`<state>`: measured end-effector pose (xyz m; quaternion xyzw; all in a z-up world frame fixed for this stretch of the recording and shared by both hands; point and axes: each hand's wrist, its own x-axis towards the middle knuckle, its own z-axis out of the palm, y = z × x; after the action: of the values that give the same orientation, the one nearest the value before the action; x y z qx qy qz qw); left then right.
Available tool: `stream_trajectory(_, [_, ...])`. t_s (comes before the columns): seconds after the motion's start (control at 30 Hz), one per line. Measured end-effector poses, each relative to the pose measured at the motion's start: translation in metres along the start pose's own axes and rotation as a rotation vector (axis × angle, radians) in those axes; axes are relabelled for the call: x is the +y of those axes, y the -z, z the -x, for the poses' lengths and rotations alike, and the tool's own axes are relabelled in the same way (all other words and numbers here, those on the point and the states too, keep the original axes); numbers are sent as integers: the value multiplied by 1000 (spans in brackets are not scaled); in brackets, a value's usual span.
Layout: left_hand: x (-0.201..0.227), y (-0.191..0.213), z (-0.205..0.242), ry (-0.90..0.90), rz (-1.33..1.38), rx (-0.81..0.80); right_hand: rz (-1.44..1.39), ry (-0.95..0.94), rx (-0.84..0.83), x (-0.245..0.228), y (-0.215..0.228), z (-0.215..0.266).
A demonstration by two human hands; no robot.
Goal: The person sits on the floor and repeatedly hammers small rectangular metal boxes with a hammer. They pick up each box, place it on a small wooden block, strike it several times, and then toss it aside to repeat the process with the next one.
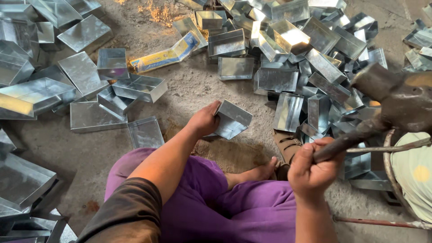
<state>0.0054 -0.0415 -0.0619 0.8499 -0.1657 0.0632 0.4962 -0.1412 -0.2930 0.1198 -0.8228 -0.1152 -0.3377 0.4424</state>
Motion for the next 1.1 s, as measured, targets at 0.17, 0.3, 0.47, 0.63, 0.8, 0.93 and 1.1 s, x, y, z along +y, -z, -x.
stream_trajectory(0.17, [-8, -5, 1, 48, -52, -72, 446, -92, -392, 0, -38, -9])
stream_trajectory(0.3, [-1, -4, 5, 53, -40, -9, 542, -181, -621, 0, -55, -13])
stream_trajectory(0.47, [18, 21, -1, -14, -147, 90, 379, -337, -387, -11, -34, 5])
stream_trajectory(0.63, [29, 23, -2, -204, -729, -9, 205, -95, -82, 1, 11, 9])
stream_trajectory(0.8, [30, 13, -2, -149, -869, -88, 102, 32, 42, 19, 13, 14])
stream_trajectory(0.93, [27, 12, -5, -173, -893, -64, 318, -109, -131, 41, -16, 41])
stream_trajectory(1.1, [23, 7, 0, -151, -912, -92, 524, -394, -575, 77, -37, 61])
